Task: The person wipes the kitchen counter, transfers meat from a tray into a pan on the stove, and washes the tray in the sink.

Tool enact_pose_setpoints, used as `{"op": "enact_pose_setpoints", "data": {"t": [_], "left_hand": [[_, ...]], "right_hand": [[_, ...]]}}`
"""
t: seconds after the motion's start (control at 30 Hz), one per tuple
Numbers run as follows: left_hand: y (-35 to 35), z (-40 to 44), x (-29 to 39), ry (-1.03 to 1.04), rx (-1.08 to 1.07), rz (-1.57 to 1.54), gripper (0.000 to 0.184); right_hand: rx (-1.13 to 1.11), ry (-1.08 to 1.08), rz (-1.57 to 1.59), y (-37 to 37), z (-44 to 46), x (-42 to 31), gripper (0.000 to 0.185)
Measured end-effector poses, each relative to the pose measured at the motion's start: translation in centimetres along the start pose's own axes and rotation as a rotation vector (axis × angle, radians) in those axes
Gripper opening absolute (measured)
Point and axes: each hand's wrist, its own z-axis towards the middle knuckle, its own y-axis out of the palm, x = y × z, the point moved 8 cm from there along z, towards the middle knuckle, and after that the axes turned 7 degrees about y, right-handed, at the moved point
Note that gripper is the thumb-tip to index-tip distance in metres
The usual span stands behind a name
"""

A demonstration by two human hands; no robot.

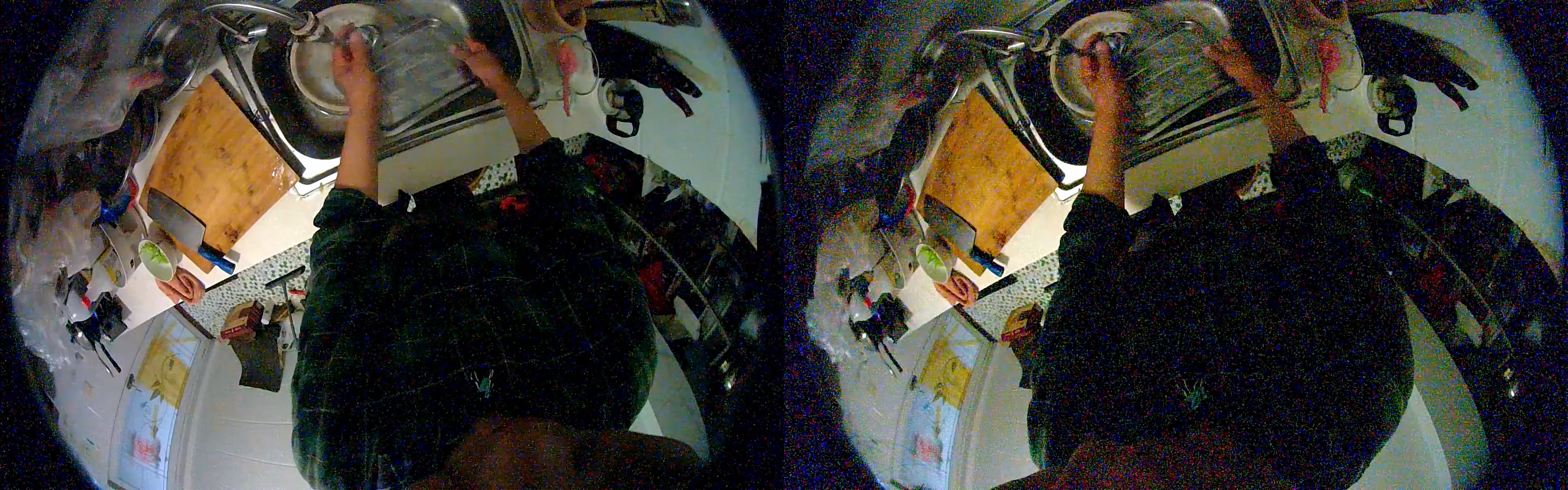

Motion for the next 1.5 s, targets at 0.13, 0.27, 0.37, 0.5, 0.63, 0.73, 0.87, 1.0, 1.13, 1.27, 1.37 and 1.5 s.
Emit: {"op": "enact_pose_setpoints", "data": {"t": [0.13,0.27,0.37,0.5,0.63,0.73,0.87,1.0,1.13,1.27,1.37,1.5], "left_hand": [[1.2,-0.5,-1.4,-0.121,0.015,-0.080,0.038],[1.2,-1.2,-1.4,-0.212,-0.055,-0.002,0.032],[0.1,-1.3,0.6,-0.113,-0.168,0.270,0.031],[-2.2,-0.2,3.8,0.123,-0.164,0.544,0.032],[-4.0,2.6,1.4,0.314,-0.252,0.559,0.037],[-2.3,1.0,0.9,0.184,-0.211,0.519,0.031],[-0.3,-1.0,-0.6,0.114,-0.228,0.415,0.029],[0.6,-0.8,1.5,0.015,-0.254,0.322,0.037],[0.7,-0.5,1.4,0.070,-0.305,0.553,0.047],[-0.8,0.1,-2.3,-0.078,-0.385,0.568,0.052],[-0.5,0.1,1.6,0.023,-0.400,0.506,0.053],[-1.9,1.1,-0.4,-0.051,-0.469,0.422,0.055]], "right_hand": [[-0.204,0.342,0.173,4.5,-1.2,-1.5,0.069],[-0.271,-0.085,0.150,8.0,0.8,-5.2,0.076],[-0.077,-0.024,-0.215,8.4,3.6,-1.5,0.078],[0.079,-0.111,-0.654,4.0,4.7,-0.9,0.080],[0.367,-0.182,-0.100,-3.4,2.7,-1.8,0.064],[0.213,-0.022,0.032,-1.6,1.6,0.4,0.055],[0.078,0.256,0.194,3.9,1.6,5.6,0.052],[-0.230,0.577,0.768,5.7,-3.6,0.0,0.058],[-0.303,0.266,0.596,8.8,-2.6,-4.0,0.061],[-0.153,0.503,0.561,12.6,-1.1,-3.6,0.067],[-0.046,0.592,0.534,9.2,-0.4,-2.1,0.068],[-0.119,0.442,0.639,3.2,3.4,3.2,0.064]]}}
